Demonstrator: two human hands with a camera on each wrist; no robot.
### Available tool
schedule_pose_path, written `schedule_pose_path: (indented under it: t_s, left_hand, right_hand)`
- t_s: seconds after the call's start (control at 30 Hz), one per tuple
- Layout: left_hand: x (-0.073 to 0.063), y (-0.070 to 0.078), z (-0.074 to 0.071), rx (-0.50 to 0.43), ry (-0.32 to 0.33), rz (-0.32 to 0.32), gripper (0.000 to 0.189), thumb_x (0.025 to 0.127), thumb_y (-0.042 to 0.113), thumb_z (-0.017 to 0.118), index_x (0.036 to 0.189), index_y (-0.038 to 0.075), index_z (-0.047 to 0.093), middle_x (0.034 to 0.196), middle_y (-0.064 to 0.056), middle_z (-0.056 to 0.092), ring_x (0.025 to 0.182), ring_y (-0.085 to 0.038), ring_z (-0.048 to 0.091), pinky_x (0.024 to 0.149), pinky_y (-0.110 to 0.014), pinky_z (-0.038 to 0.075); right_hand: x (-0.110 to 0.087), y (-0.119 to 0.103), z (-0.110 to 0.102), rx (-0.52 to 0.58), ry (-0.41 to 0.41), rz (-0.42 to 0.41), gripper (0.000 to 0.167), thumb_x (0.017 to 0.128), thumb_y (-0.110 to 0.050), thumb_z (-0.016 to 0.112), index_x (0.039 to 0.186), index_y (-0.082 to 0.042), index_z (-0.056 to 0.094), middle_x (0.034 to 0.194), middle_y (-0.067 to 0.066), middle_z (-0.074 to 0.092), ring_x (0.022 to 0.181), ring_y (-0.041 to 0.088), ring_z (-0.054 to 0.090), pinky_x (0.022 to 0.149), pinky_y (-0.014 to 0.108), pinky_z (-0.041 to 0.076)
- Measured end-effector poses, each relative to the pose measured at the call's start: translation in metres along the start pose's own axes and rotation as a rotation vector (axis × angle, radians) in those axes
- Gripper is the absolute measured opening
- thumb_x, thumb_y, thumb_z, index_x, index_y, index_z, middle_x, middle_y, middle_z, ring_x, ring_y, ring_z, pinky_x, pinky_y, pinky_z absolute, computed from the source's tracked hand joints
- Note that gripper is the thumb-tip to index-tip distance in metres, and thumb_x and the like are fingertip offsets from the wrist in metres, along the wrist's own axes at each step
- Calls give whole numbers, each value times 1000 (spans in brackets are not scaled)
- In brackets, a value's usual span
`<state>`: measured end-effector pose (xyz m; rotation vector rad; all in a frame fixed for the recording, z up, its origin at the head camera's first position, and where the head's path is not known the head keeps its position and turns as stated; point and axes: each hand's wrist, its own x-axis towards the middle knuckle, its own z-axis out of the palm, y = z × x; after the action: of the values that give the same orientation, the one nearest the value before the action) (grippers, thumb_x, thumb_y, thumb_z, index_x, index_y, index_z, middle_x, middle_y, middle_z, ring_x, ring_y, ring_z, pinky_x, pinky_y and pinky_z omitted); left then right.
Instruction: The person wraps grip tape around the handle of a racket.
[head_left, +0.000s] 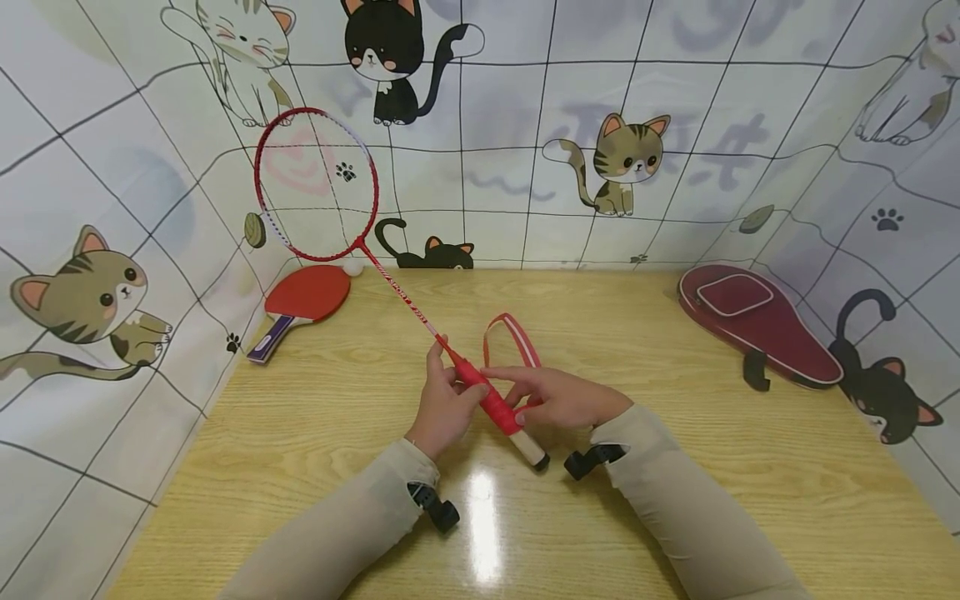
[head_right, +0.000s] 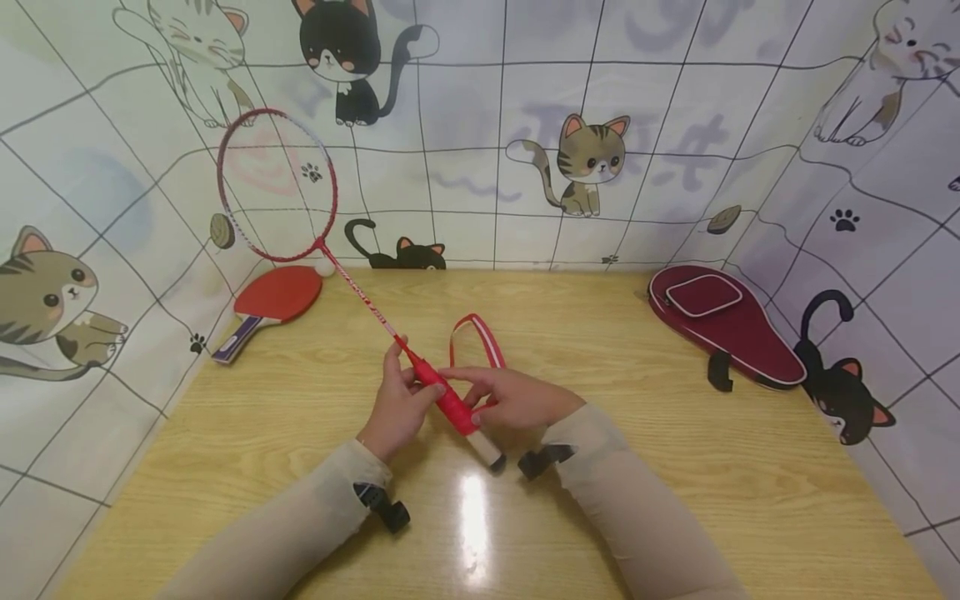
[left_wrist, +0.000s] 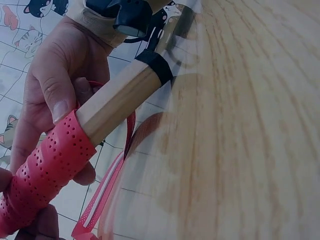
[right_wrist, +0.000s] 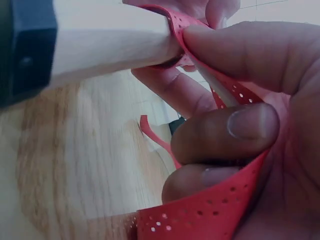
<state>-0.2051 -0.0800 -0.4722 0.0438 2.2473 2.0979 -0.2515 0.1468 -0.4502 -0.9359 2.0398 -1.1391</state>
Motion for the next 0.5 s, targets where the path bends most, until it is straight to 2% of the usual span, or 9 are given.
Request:
schedule_pose_path:
  t_s: [0.07, 0.33, 0.5]
  left_hand:
    - [0, -1, 0, 2, -3, 12, 99, 96, 8, 68, 167, 16, 0, 124, -19, 70, 100, -27, 72, 87, -34, 59]
    - [-1, 2, 1, 18, 3, 30, 100, 95, 14, 77, 166, 25, 7, 113, -14, 70, 94, -25, 72, 80, -33, 57]
    - [0, 0, 1, -7, -12, 35, 101, 95, 8, 75, 166, 25, 6, 115, -17, 70, 94, -25, 73, 78, -32, 57]
  right_hand:
    - [0, 0, 1, 6, 4, -2, 81, 98, -3, 66, 164, -39, 35, 116, 4, 73, 93, 25, 73, 84, 39, 59]
    - [0, -2, 3, 4, 25, 0, 80, 98, -8, 71, 163, -34, 34, 115, 7, 68, 87, 26, 73, 84, 40, 58]
    - [0, 0, 3, -7, 18, 14, 81, 97, -9, 71, 161, -43, 34, 116, 4, 68, 89, 25, 73, 83, 41, 59]
